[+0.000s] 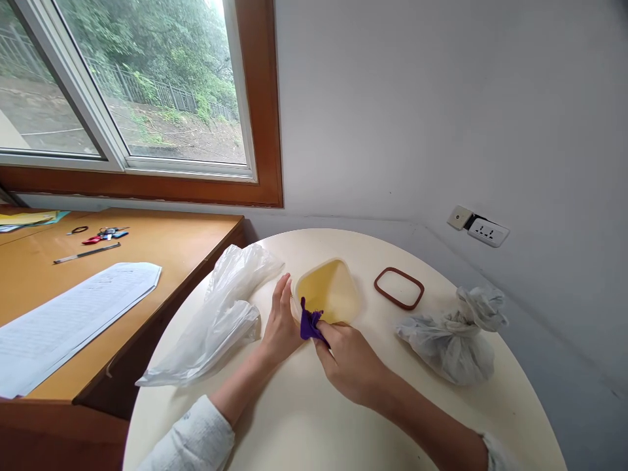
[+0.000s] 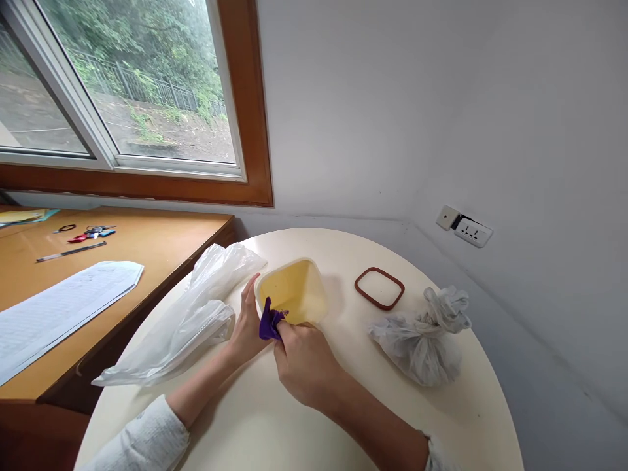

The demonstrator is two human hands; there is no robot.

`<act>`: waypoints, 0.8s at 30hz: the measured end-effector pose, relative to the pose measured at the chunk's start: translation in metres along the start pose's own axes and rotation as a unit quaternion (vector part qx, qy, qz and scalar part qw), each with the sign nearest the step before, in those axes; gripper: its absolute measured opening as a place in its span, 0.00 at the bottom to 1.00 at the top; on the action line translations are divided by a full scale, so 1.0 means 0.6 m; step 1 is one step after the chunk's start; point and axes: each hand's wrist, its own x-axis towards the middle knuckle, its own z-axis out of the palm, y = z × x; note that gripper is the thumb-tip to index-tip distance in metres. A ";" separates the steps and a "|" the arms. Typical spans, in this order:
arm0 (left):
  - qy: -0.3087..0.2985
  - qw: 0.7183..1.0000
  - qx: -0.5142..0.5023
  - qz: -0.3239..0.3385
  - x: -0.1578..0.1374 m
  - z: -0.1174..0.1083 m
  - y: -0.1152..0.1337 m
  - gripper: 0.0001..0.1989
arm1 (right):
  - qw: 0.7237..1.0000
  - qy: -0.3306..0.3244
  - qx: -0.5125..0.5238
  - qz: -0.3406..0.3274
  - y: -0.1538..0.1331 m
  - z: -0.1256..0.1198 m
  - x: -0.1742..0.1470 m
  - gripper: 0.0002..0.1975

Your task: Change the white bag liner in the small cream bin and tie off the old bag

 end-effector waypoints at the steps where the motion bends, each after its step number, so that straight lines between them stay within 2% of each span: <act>1: 0.000 1.000 -0.001 0.002 0.001 -0.001 0.000 0.49 | 1.000 -0.023 -0.013 -0.010 -0.001 -0.012 -0.002 0.09; 4: -0.011 1.000 -0.008 0.008 0.002 -0.004 0.001 0.51 | 0.992 -0.090 -0.072 -0.044 0.003 -0.038 0.001 0.10; 7: -0.023 1.000 -0.010 0.019 0.001 -0.006 0.003 0.52 | 0.983 -0.154 -0.088 -0.042 0.018 -0.045 0.024 0.09; 10: -0.024 0.999 -0.017 0.020 0.000 -0.007 0.004 0.55 | 0.976 -0.210 -0.042 -0.038 0.038 -0.032 0.060 0.12; 13: -0.023 0.999 -0.019 0.028 0.001 -0.007 0.005 0.56 | 0.966 -0.248 -0.051 -0.061 0.053 -0.007 0.091 0.12; 17: -0.035 0.996 -0.002 0.087 0.003 -0.005 0.007 0.55 | 0.964 -0.237 -0.088 -0.086 0.056 0.020 0.113 0.14; 24: -0.037 0.994 0.021 0.105 0.004 -0.006 0.004 0.54 | 0.954 -0.210 -0.210 -0.042 0.063 0.030 0.109 0.13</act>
